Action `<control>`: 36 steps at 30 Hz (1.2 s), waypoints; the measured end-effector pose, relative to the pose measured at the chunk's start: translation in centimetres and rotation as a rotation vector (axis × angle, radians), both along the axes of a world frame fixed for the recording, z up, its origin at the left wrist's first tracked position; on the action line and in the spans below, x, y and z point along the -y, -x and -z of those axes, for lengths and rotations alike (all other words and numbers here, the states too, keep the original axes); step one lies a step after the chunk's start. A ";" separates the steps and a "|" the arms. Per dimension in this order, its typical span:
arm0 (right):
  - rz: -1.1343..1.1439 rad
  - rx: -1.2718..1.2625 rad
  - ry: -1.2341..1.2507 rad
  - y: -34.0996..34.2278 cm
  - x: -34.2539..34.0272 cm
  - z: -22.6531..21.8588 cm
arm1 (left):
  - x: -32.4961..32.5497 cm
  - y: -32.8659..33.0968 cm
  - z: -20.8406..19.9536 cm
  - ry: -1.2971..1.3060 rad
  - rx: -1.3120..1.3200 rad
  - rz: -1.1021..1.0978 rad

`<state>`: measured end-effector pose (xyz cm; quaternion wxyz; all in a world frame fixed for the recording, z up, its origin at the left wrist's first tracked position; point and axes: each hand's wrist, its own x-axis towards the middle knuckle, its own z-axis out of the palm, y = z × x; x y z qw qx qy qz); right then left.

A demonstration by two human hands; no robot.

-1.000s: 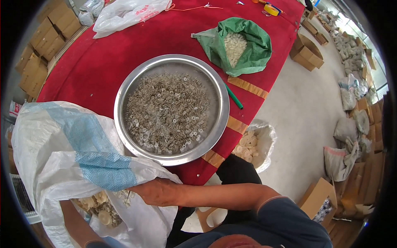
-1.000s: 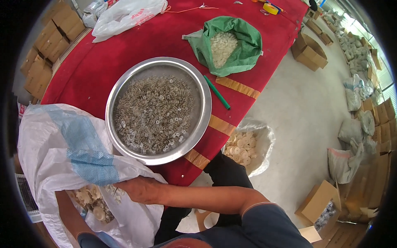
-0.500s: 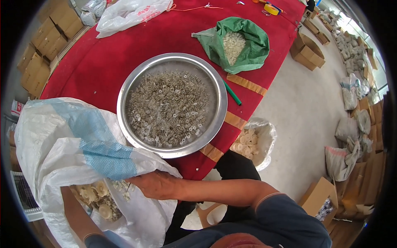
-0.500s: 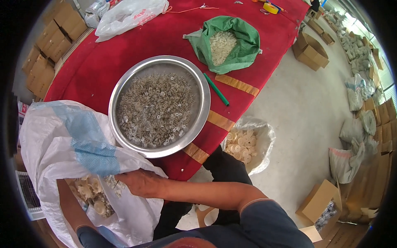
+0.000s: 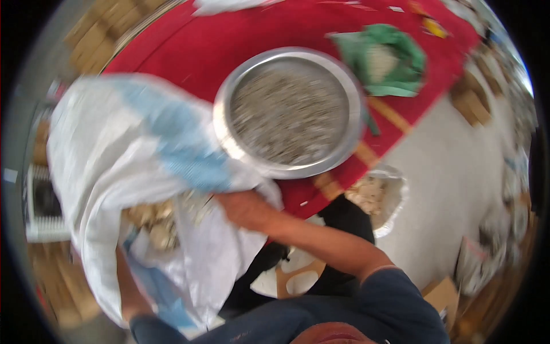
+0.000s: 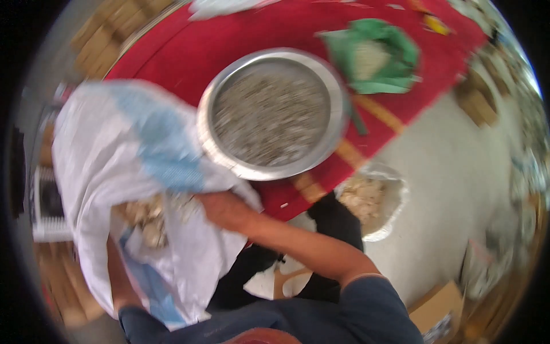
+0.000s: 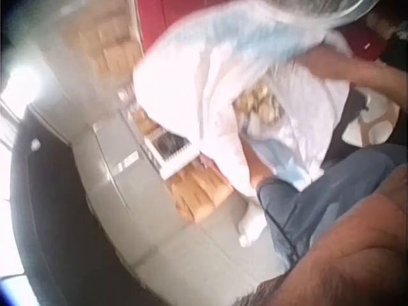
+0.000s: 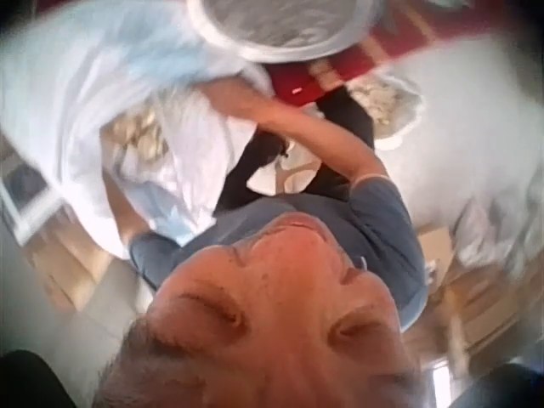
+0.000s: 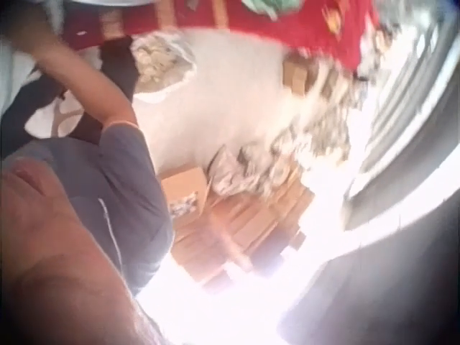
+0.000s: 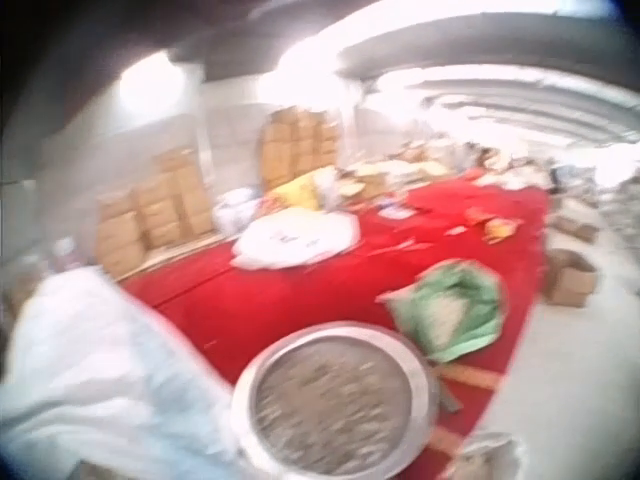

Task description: Cleaning and trimming small plastic circular components using a needle tool on a production table.

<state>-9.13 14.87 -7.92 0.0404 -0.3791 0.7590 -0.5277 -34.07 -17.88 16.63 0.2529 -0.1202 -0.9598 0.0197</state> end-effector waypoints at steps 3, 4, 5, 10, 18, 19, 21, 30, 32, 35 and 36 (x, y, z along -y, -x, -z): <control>0.026 0.041 -0.328 0.8 -2.5 -0.8 | 10.2 -13.5 0.0 0.098 0.135 -0.247; 0.124 -0.163 -0.093 1.4 -3.5 1.2 | 12.0 -17.1 -0.3 0.114 0.172 -0.299; 0.123 -0.121 -0.184 1.5 -3.0 -1.5 | 14.2 -21.6 -1.3 0.149 0.209 -0.371; 0.239 0.136 0.131 1.0 -1.3 -5.1 | 17.6 -29.3 -3.7 0.209 0.261 -0.469; 0.355 0.143 0.282 1.7 -2.7 -4.2 | 12.3 -12.8 2.4 0.206 0.288 -0.144; 0.318 0.162 0.245 1.6 -2.3 -5.0 | 11.7 -11.3 4.4 0.205 0.339 -0.097; 0.275 0.251 0.185 1.2 -2.7 -5.3 | 10.8 -10.1 9.3 0.180 0.452 -0.035; 0.316 0.108 -0.038 1.9 -1.9 -5.5 | 12.0 -8.5 14.0 0.188 0.552 0.104; 0.447 -0.115 0.116 2.1 -1.2 -4.6 | 13.3 -9.2 11.8 0.204 0.537 0.113; 0.415 0.042 0.320 1.9 0.0 -3.9 | 9.8 -10.9 12.5 -0.521 0.645 -0.079; 0.418 0.030 0.293 1.9 -0.7 -4.0 | 5.5 -11.9 13.8 -1.257 0.724 -0.261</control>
